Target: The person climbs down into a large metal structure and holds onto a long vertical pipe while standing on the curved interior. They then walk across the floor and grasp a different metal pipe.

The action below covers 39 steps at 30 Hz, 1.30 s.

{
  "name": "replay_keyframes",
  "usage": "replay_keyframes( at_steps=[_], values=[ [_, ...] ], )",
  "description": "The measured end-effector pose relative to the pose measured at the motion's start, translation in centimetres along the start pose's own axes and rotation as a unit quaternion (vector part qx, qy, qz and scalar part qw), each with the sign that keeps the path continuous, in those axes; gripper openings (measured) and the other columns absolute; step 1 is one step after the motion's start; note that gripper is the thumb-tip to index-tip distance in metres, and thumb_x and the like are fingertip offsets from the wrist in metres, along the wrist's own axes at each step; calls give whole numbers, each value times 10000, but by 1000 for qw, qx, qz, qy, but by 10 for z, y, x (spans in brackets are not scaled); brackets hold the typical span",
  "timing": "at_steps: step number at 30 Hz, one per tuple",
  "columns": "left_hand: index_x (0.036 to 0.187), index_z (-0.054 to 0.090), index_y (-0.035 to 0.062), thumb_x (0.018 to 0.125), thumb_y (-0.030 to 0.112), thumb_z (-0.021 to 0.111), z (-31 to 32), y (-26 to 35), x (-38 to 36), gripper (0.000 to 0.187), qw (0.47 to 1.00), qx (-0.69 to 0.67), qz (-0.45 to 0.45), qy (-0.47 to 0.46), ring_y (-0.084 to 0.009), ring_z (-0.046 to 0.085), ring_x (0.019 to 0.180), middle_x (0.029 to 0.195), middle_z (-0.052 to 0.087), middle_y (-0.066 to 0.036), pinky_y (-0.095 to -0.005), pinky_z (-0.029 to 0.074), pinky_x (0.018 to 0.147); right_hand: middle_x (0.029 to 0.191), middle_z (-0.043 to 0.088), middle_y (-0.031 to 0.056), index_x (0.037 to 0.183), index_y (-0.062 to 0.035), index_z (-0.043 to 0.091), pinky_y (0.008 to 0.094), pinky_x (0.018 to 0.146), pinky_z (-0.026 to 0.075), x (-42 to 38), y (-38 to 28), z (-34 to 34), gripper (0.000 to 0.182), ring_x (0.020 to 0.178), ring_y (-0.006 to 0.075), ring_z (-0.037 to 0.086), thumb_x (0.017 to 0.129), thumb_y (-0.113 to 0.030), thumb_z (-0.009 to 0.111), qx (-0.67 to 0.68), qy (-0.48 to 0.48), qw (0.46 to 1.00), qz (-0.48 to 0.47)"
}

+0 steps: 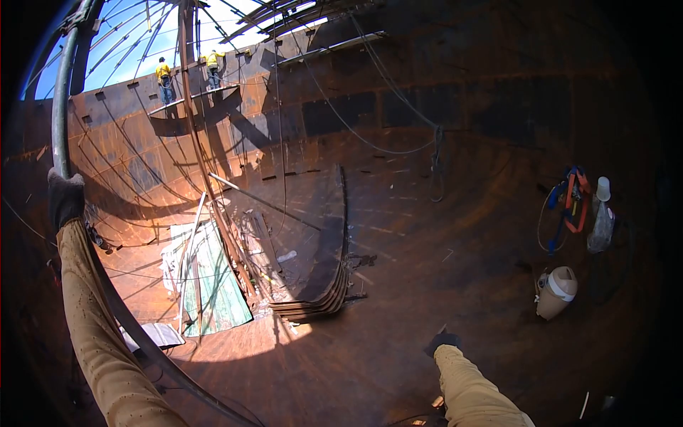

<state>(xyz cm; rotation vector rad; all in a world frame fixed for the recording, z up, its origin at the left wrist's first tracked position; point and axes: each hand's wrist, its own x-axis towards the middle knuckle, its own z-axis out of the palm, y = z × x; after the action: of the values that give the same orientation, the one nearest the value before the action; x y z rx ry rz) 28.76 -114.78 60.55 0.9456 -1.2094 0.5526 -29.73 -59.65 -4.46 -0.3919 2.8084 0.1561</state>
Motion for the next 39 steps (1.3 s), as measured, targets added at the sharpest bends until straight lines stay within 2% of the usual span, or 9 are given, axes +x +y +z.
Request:
replay_keyframes(
  at_steps=[5,10,14,20,31,35,39],
  values=[
    [1228,570,-29,822,263,690,0,0,0,515,1000,8,-4,2,-452,675,1056,1103,679,-306,-489,526,882,1408,631,123,1578,67,222,447,1028,497,15,1,13,1109,1222,302,654,828,-646,620,-16,1,1000,-9],
    [1221,573,-26,820,265,689,0,1,0,508,1000,8,-1,3,-449,673,1068,1114,676,-308,-488,526,888,1419,623,128,1591,69,142,444,1029,493,12,0,13,1156,1222,299,654,838,-676,608,-17,5,1000,-7],
    [1272,551,-59,843,271,703,-16,18,-8,562,999,17,-12,-25,-453,654,1120,1171,664,-319,-479,515,944,1409,630,132,1593,72,106,446,1012,502,21,1,20,1198,1206,299,663,837,-718,595,-24,6,1000,-4],
    [1268,553,-58,844,269,693,-16,16,-5,553,999,21,-13,-37,-456,646,1133,1172,661,-321,-482,508,946,1385,648,123,1592,73,113,443,986,520,14,1,16,1217,1174,307,680,825,-721,624,-13,12,1000,-4],
    [1262,552,-58,844,265,692,-8,10,-4,546,1000,7,-16,-19,-458,649,1120,1156,662,-322,-484,507,934,1412,626,127,1587,68,163,430,1017,508,6,1,7,1197,1227,318,648,808,-692,660,0,3,1000,-7],
    [1242,559,-58,841,259,695,-15,13,-6,529,1000,1,-7,-24,-427,679,1053,1101,676,-297,-470,523,883,1391,639,137,1582,88,131,431,1023,507,6,1,7,1187,1213,322,657,822,-663,649,6,-5,1000,-15],
    [1226,566,-59,837,262,700,-12,17,-5,522,999,-4,-16,-28,-392,700,983,1048,683,-273,-455,535,837,1344,667,138,1498,-16,435,435,1019,511,-1,1,3,930,1200,316,664,836,-644,617,25,11,1000,-15]
  ],
)
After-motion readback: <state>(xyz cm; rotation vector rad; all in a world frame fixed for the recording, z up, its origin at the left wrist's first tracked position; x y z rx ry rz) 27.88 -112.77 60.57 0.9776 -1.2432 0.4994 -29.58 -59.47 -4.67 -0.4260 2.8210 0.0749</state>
